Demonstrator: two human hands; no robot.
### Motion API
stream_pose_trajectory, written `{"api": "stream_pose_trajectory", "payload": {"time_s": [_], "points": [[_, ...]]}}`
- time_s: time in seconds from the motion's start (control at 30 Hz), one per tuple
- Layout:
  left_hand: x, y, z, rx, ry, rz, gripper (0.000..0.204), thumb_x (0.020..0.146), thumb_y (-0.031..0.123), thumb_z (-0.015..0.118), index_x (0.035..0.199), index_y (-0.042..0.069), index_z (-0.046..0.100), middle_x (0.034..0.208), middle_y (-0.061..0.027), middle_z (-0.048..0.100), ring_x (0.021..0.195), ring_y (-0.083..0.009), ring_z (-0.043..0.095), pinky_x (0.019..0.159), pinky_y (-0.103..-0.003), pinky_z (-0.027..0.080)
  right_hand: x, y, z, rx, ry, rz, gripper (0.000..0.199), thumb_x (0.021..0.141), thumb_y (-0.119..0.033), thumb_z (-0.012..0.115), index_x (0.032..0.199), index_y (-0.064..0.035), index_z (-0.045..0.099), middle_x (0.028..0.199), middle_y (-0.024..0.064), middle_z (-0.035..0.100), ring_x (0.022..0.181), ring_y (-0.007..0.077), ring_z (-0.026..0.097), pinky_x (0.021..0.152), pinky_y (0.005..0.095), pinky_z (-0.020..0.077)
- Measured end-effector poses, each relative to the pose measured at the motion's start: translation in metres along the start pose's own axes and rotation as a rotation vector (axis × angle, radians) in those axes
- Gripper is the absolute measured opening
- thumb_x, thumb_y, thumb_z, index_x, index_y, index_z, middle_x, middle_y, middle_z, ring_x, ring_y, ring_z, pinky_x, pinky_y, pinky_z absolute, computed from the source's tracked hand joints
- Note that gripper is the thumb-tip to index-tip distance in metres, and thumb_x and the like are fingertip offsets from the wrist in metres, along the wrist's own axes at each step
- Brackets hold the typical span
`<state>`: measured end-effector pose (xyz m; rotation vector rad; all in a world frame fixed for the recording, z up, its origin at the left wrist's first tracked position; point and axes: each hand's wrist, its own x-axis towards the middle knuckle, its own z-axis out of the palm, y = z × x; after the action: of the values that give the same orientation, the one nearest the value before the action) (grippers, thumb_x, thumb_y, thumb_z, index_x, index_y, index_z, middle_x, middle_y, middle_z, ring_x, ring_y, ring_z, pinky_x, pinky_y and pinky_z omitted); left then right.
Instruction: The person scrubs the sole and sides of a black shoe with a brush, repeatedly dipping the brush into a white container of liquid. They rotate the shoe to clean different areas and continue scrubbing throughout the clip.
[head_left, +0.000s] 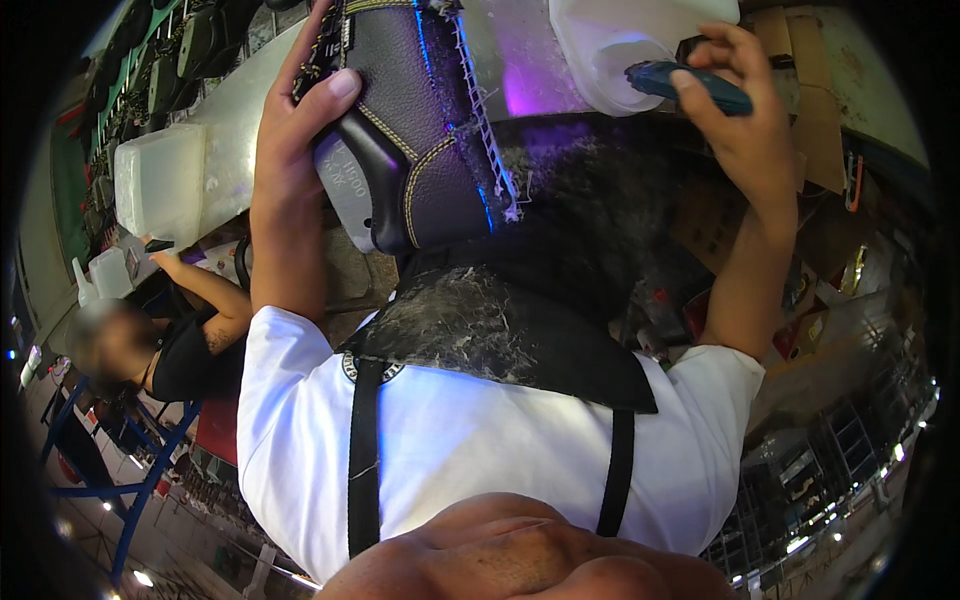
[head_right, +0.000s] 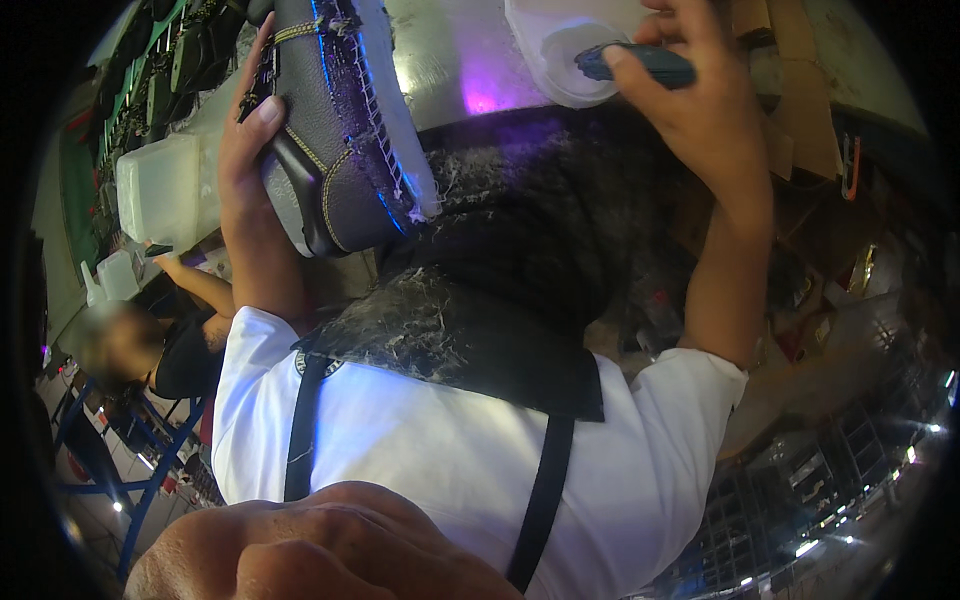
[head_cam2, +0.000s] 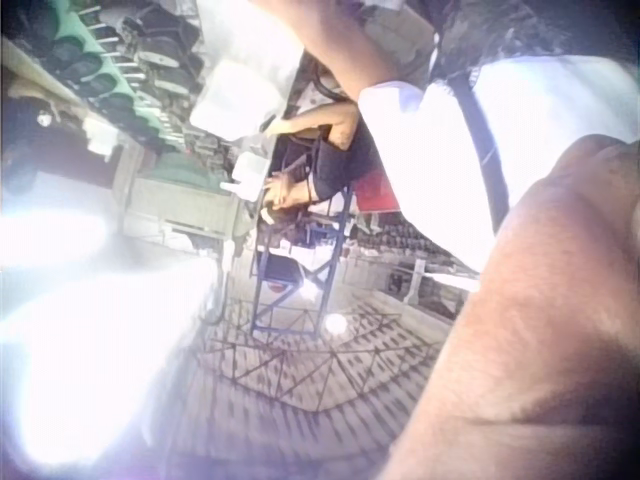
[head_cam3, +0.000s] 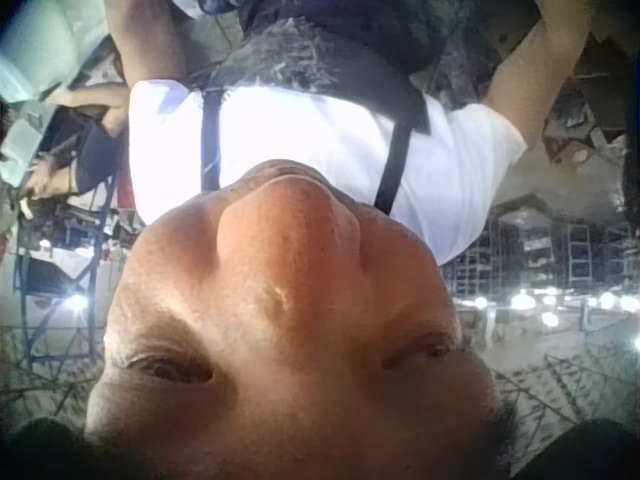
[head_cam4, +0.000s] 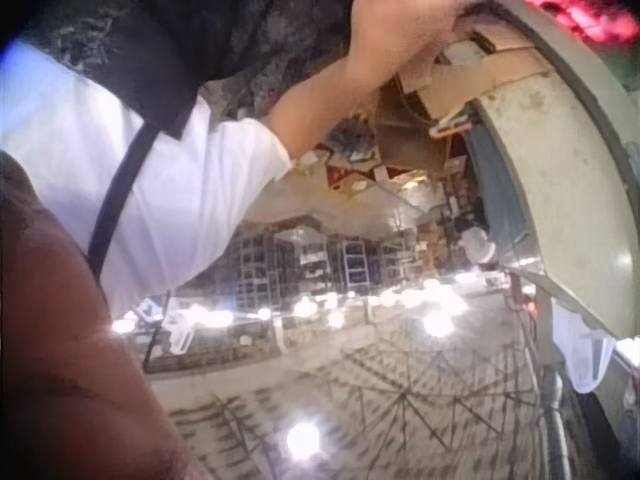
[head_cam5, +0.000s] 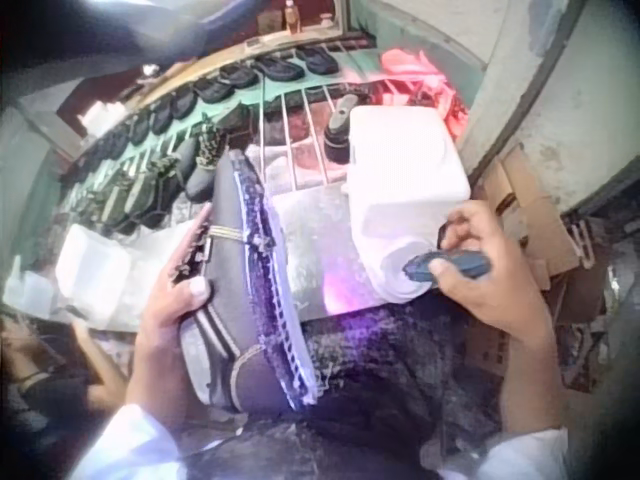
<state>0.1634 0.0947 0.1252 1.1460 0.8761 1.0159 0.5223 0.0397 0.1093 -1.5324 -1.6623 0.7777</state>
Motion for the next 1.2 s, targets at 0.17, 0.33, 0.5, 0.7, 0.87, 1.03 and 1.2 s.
{"api": "stream_pose_trajectory", "payload": {"time_s": [0.17, 0.33, 0.5, 0.7, 0.87, 1.03, 1.2], "points": [[-0.009, -0.005, -0.014, 0.018, -0.029, -0.047, 0.095, 0.080, 0.026, 0.070, 0.160, -0.001, 0.027, 0.146, -0.0294, 0.051, 0.128, -0.0371, 0.062, 0.107, -0.046, 0.053, 0.016, -0.022, 0.012, -0.166, -0.020, -0.024, 0.044, 0.089, -0.010, 0.077, 0.129, 0.0030, 0.061, 0.098, 0.0171, 0.070, 0.072, 0.0184, 0.069, 0.062, 0.0300, 0.0574], [-0.015, 0.020, 0.021, -0.044, 0.088, -0.035, 0.109, 0.071, 0.030, 0.082, 0.160, -0.004, 0.027, 0.150, -0.0210, 0.051, 0.134, -0.0288, 0.056, 0.115, -0.039, 0.042, -0.002, -0.027, 0.032, -0.440, 0.407, -0.216, 0.038, 0.091, -0.006, 0.075, 0.126, 0.0041, 0.064, 0.098, 0.0118, 0.070, 0.073, 0.0148, 0.066, 0.064, 0.0267, 0.0546], [-0.015, 0.020, 0.031, -0.150, 0.165, -0.059, 0.107, 0.069, 0.027, 0.081, 0.158, -0.004, 0.031, 0.146, -0.0220, 0.054, 0.129, -0.0298, 0.060, 0.112, -0.039, 0.046, -0.075, 0.004, 0.029, 0.487, 0.294, 0.203, 0.020, 0.102, -0.012, 0.065, 0.118, -0.0038, 0.074, 0.072, -0.0069, 0.054, 0.062, 0.0029, 0.046, 0.057, 0.0195, 0.0389], [-0.018, 0.012, 0.031, -0.114, 0.155, -0.095, 0.105, 0.070, 0.029, 0.079, 0.158, -0.004, 0.031, 0.146, -0.0219, 0.054, 0.131, -0.0307, 0.058, 0.113, -0.040, 0.044, -0.205, 0.107, 0.098, -0.094, -0.625, 0.795, 0.037, 0.105, -0.037, 0.058, 0.135, -0.0187, 0.069, 0.123, 0.0143, 0.074, 0.114, 0.0256, 0.070, 0.099, 0.0365, 0.0511], [-0.017, 0.003, 0.010, -0.065, 0.062, -0.044, 0.105, 0.074, 0.028, 0.079, 0.159, -0.006, 0.027, 0.147, -0.0232, 0.053, 0.132, -0.0296, 0.057, 0.114, -0.039, 0.043, -0.181, 0.063, 0.050, -0.734, -0.800, 0.708, 0.041, 0.101, -0.044, 0.058, 0.110, -0.0097, 0.078, 0.083, 0.0185, 0.074, 0.085, 0.0346, 0.074, 0.079, 0.0461, 0.0566], [-0.029, 0.009, 0.026, -0.049, 0.137, -0.037, 0.103, 0.074, 0.022, 0.079, 0.159, -0.005, 0.027, 0.144, -0.0218, 0.055, 0.130, -0.0293, 0.058, 0.113, -0.041, 0.044, -0.125, -0.035, 0.047, -0.388, 0.079, -0.115, 0.019, 0.090, -0.003, 0.075, 0.109, -0.0005, 0.074, 0.095, 0.0080, 0.060, 0.072, 0.0173, 0.058, 0.057, 0.0321, 0.0486], [-0.045, -0.006, 0.044, 0.134, 0.306, 0.039, 0.091, 0.081, 0.013, 0.068, 0.161, 0.001, 0.027, 0.138, -0.0238, 0.059, 0.119, -0.0324, 0.066, 0.104, -0.043, 0.054, -0.100, -0.095, 0.100, -0.111, 0.299, -0.606, 0.031, 0.078, 0.002, 0.080, 0.108, 0.0038, 0.075, 0.090, 0.0072, 0.053, 0.071, 0.0176, 0.050, 0.056, 0.0287, 0.0395]]}}
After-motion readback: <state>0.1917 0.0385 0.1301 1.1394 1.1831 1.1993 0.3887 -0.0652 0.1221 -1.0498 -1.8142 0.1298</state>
